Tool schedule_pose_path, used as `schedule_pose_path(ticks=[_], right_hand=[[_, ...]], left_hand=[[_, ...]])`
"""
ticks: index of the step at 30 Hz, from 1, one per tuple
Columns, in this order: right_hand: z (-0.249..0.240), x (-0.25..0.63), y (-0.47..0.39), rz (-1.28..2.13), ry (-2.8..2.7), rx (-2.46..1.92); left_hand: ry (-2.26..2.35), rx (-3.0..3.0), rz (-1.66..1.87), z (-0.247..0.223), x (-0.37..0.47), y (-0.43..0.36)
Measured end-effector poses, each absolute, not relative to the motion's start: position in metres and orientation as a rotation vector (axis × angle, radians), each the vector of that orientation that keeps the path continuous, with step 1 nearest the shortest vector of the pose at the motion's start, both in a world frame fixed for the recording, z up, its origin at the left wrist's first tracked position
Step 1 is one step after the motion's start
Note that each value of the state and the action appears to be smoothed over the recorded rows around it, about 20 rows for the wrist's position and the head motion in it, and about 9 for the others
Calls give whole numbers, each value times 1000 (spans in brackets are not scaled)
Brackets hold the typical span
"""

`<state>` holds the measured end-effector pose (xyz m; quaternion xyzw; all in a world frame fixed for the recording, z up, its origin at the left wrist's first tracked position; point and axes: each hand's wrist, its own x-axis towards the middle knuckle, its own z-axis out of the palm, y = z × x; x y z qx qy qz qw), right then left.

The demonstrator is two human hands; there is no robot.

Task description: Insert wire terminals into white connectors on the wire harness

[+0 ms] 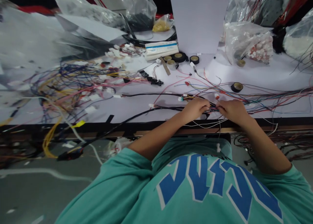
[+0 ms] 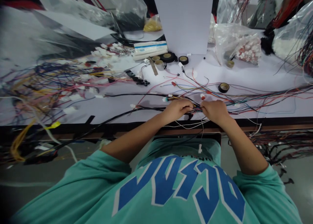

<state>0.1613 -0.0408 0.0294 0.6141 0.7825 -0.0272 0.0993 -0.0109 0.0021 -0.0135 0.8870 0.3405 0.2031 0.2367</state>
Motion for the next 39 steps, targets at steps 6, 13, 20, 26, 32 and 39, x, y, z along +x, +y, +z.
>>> schedule_pose_path(ticks=[6, 13, 20, 26, 32, 39], right_hand=[[30, 171, -43, 101, 2583, 1793], [30, 176, -44, 342, 2659, 1800], [15, 174, -45, -152, 3098, 2037], [3, 170, -45, -1223, 2971, 2151], [4, 174, -44, -983, 2821, 2296], [8, 169, -47, -616, 2935, 2177]], left_hand=[[886, 2327, 565, -12, -16, 4], [810, 2378, 568, -14, -17, 3], [818, 2229, 574, -11, -17, 4], [872, 2189, 517, -7, -12, 8], [858, 2448, 375, -7, -4, 12], [748, 2543, 392, -8, -5, 13]])
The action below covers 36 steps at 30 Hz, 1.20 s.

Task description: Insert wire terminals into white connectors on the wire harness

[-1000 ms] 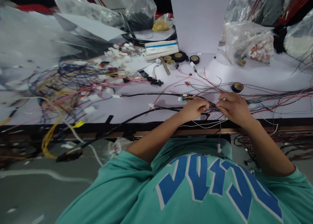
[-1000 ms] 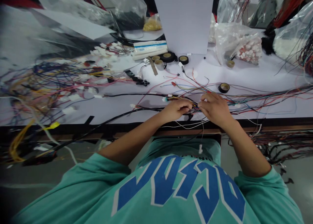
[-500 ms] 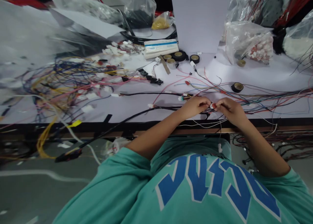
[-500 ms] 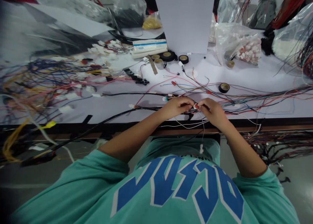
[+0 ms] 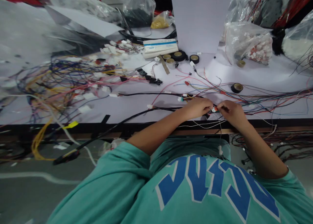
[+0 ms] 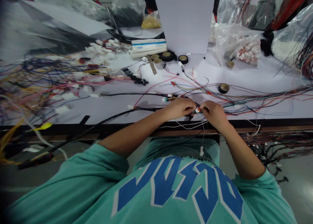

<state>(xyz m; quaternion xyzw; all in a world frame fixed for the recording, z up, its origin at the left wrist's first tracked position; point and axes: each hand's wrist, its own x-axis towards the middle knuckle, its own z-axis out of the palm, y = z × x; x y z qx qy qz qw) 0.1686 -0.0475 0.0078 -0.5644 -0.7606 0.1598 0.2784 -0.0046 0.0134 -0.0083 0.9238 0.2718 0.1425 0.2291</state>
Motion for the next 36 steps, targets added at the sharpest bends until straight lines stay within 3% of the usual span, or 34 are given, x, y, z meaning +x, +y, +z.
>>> schedule_pose_path(ticks=[14, 23, 30, 36], right_hand=[[-3, 160, -41, 567, -1822, -1539], [10, 152, -44, 149, -2352, -1635], [18, 146, -45, 20, -2606, -1634], [15, 147, -41, 262, -2480, -1707]], left_hand=[[766, 2158, 533, -10, -13, 16], [806, 2203, 599, -13, -11, 15], [786, 2308, 616, -14, -11, 14], [776, 2141, 531, -11, -10, 16]])
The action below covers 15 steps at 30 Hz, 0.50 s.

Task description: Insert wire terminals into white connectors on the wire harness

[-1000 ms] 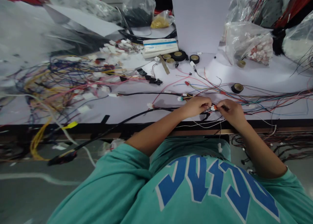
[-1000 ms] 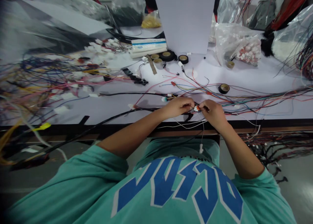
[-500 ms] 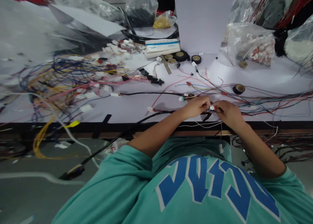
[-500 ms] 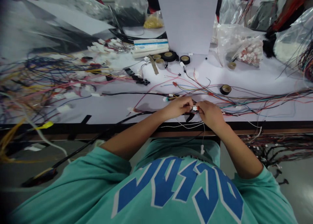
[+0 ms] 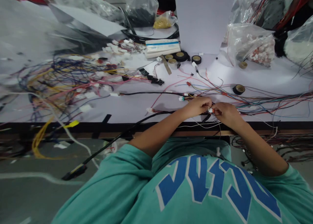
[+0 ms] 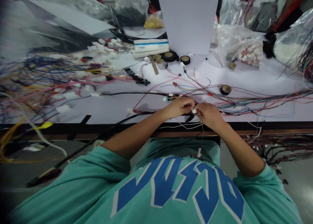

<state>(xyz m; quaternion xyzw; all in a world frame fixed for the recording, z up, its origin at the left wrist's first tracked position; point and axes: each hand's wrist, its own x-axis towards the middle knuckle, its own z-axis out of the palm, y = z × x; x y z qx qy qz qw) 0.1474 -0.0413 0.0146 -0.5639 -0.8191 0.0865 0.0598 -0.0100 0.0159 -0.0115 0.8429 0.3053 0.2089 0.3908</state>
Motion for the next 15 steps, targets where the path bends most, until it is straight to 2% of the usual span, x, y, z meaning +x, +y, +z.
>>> schedule_pose_path(ticks=[7, 15], right_hand=[[8, 155, -38, 688, -2219, -1630], [19, 160, -36, 1012, -2108, -1608]], left_hand=[[857, 1941, 508, -8, -13, 13], [977, 2217, 475, -5, -18, 6]])
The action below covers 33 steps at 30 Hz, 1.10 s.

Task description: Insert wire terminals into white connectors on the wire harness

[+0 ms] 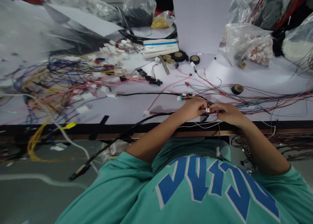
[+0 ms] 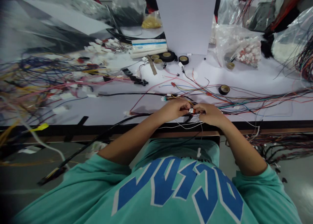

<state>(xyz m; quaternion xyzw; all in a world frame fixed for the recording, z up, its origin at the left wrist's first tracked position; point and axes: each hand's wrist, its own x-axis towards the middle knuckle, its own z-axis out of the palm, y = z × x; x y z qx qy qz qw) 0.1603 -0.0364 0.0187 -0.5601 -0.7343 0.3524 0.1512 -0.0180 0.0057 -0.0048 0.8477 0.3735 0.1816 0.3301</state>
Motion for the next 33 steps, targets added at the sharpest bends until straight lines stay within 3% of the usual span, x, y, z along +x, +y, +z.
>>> schedule_pose_path(ticks=[2, 7, 10, 21, 33], right_hand=[[23, 156, -34, 1001, -2123, -1680], [24, 135, -32, 504, -2193, -2047], [22, 126, -33, 378, -2201, -2130], [21, 125, -33, 380, -2118, -2086], [9, 131, -36, 534, -1964, -1949]], left_hand=[[1006, 2234, 461, -7, -16, 4], [1103, 2250, 445, -9, -11, 3], [1106, 2223, 454, -8, -11, 4], [999, 1597, 587, -15, -8, 7], [1221, 2238, 565, -13, -5, -5]])
